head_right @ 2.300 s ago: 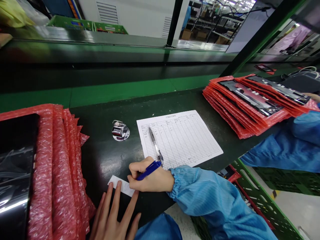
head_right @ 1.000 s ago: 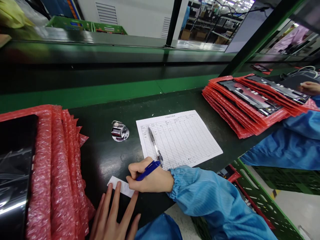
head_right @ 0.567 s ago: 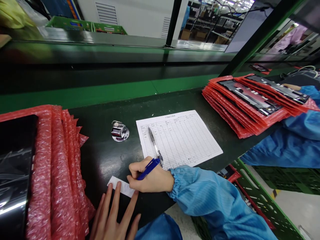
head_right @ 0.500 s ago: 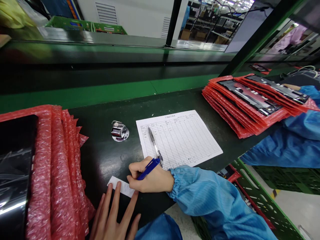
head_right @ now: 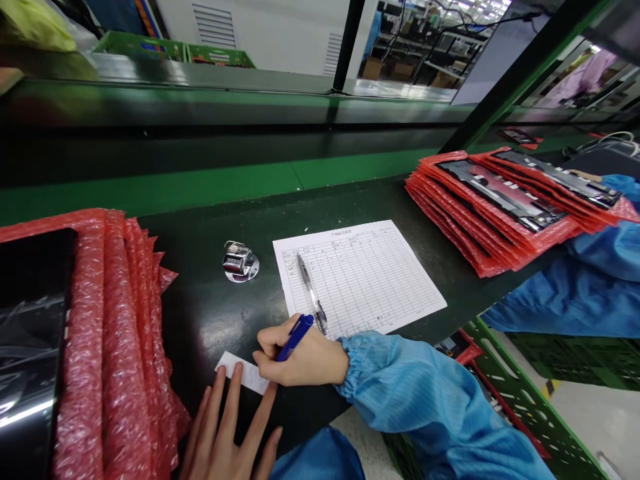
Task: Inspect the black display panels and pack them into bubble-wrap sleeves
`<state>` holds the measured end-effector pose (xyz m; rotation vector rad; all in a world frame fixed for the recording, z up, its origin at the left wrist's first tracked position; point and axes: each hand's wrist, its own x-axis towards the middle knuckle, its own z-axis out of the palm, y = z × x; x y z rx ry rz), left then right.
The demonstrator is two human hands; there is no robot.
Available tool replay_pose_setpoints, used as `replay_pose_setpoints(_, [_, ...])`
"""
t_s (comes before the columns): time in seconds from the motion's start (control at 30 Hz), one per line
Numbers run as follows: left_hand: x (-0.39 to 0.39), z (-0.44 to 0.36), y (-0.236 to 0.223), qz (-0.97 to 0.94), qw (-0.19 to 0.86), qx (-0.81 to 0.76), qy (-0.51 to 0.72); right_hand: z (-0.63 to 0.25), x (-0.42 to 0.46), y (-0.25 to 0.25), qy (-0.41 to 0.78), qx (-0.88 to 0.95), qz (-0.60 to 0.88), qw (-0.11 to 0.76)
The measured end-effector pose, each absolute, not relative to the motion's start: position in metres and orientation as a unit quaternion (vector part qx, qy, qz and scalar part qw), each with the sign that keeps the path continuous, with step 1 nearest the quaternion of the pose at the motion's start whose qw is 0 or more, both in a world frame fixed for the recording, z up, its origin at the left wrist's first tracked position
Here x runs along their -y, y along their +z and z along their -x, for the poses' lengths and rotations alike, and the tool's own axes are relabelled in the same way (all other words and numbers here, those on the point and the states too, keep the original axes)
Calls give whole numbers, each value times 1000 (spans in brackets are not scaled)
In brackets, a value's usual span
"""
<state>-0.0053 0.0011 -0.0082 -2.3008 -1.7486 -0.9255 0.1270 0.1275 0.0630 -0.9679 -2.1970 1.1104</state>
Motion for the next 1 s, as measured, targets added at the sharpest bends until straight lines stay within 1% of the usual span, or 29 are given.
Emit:
replay_pose_setpoints(0.33, [-1, 7, -9, 762, 59, 576, -290, -127, -128, 61, 395, 814, 342, 252])
replay_pose_setpoints(1.0, [-1, 4, -9, 745, 37, 587, -314, -127, -127, 62, 394, 814, 344, 254])
